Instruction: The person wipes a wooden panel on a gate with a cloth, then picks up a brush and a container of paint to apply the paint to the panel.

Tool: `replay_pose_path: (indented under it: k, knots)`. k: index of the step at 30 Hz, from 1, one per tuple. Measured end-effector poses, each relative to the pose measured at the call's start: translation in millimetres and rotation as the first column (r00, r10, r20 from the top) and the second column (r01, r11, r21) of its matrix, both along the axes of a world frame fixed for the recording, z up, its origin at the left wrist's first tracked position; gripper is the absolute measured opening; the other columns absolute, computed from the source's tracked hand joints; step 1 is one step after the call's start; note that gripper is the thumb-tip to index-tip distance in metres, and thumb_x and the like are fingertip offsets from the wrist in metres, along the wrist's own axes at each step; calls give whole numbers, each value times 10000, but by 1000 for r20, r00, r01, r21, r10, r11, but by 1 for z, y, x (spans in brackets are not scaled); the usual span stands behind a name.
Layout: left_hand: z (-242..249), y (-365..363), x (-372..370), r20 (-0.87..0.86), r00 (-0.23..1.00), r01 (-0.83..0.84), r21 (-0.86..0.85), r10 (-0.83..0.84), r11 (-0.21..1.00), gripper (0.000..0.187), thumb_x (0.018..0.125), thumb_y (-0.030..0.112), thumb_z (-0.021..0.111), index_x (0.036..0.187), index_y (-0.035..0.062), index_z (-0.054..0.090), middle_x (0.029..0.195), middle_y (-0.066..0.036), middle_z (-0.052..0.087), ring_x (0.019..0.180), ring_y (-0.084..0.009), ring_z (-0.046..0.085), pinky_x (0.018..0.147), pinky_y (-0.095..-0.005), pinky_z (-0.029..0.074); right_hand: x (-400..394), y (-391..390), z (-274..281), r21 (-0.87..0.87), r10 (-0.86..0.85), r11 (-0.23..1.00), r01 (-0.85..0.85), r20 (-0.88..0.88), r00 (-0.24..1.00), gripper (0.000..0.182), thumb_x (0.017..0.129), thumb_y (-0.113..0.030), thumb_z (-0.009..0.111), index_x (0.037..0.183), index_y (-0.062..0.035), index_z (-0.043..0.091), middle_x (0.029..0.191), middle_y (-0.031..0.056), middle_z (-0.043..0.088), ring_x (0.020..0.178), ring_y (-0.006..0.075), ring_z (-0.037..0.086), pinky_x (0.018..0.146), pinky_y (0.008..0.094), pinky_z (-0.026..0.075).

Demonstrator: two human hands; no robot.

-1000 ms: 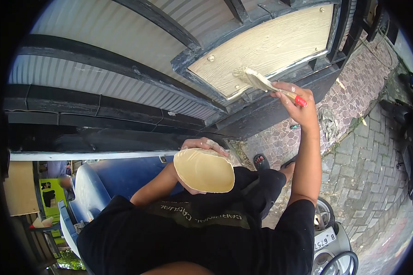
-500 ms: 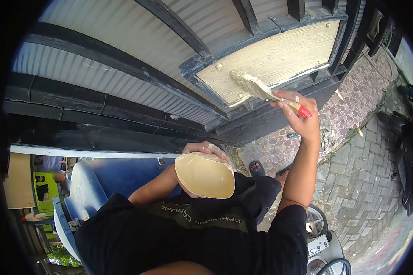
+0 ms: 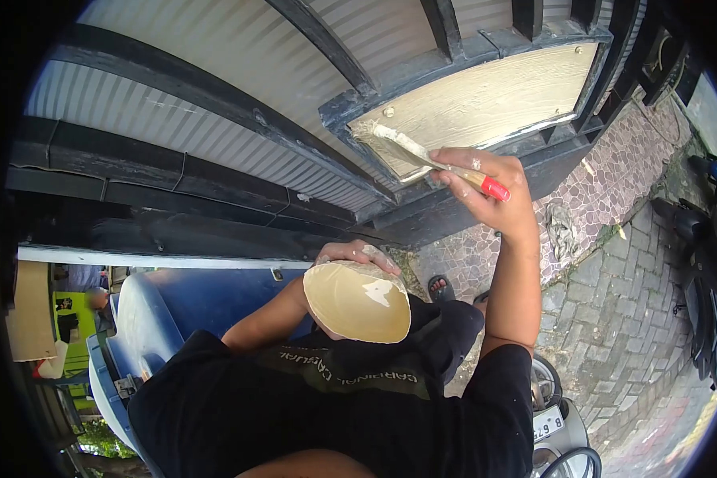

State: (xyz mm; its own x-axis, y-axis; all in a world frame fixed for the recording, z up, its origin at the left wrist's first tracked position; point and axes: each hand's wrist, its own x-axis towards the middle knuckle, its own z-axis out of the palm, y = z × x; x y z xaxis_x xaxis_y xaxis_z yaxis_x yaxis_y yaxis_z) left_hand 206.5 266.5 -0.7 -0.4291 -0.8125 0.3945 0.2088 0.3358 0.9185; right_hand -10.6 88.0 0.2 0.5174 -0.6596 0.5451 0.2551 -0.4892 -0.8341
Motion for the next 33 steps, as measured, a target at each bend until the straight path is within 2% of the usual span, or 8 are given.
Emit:
replay_pose_path:
  k: [6,12,18,22,24,26,29,33]
  knots:
    - [5,-1,2,42,999,-5,-28,6,1000,986,498,108,891,1307,108,330,1180,-146,487,1127,-303,534,924,-429,441,-6,-4,1,-64,-168,984,166,-37,985,203,817,21,620,1012,58,663,936,160,698,819,224,705,719,279,547]
    - [6,5,2,75,997,-19,-29,21,999,993,501,111,891,1315,111,322,1188,-144,489,1131,-299,535,918,-422,443,4,4,4,-57,-75,996,74,-13,997,184,808,-55,671,984,-2,687,903,150,700,752,201,690,703,281,524]
    - [8,4,-2,71,997,-19,-50,22,999,991,506,109,888,1318,114,319,1175,-137,486,1128,-296,535,912,-427,448,-11,8,-4,-171,-278,948,270,-23,960,174,802,-11,660,972,20,680,927,153,693,785,204,697,681,278,532]
    - [8,7,1,64,997,-37,-42,39,998,982,512,103,883,1317,113,320,1175,-131,479,1122,-298,536,913,-432,448,-9,32,-16,-6,-495,867,499,116,861,145,836,31,588,963,69,647,930,225,660,747,243,695,621,274,543]
    - [7,8,0,47,998,-29,-27,30,999,981,512,100,882,1316,113,320,1175,-129,479,1125,-301,535,914,-434,448,8,38,-25,-83,-723,677,731,108,682,164,824,29,604,983,64,625,929,213,656,749,265,682,669,313,548]
    - [6,6,0,32,999,-14,-11,14,1000,980,511,97,882,1315,113,321,1176,-127,479,1128,-305,534,916,-435,448,24,45,-29,-283,-685,665,691,135,715,222,766,47,649,984,58,609,917,216,639,857,343,642,766,386,528]
    - [9,5,-5,55,998,15,-16,-14,1000,979,509,92,881,1313,113,322,1181,-127,484,1137,-309,531,917,-437,448,50,63,-38,-380,-535,746,547,148,832,269,706,54,694,963,28,620,904,145,648,863,320,642,755,372,537]
    - [10,2,-12,41,997,62,-20,-61,998,979,510,89,882,1313,113,324,1203,-133,485,1140,-309,530,919,-438,447,30,70,-45,-290,-443,837,465,143,885,215,721,39,698,924,23,629,909,130,664,887,309,651,771,363,539]
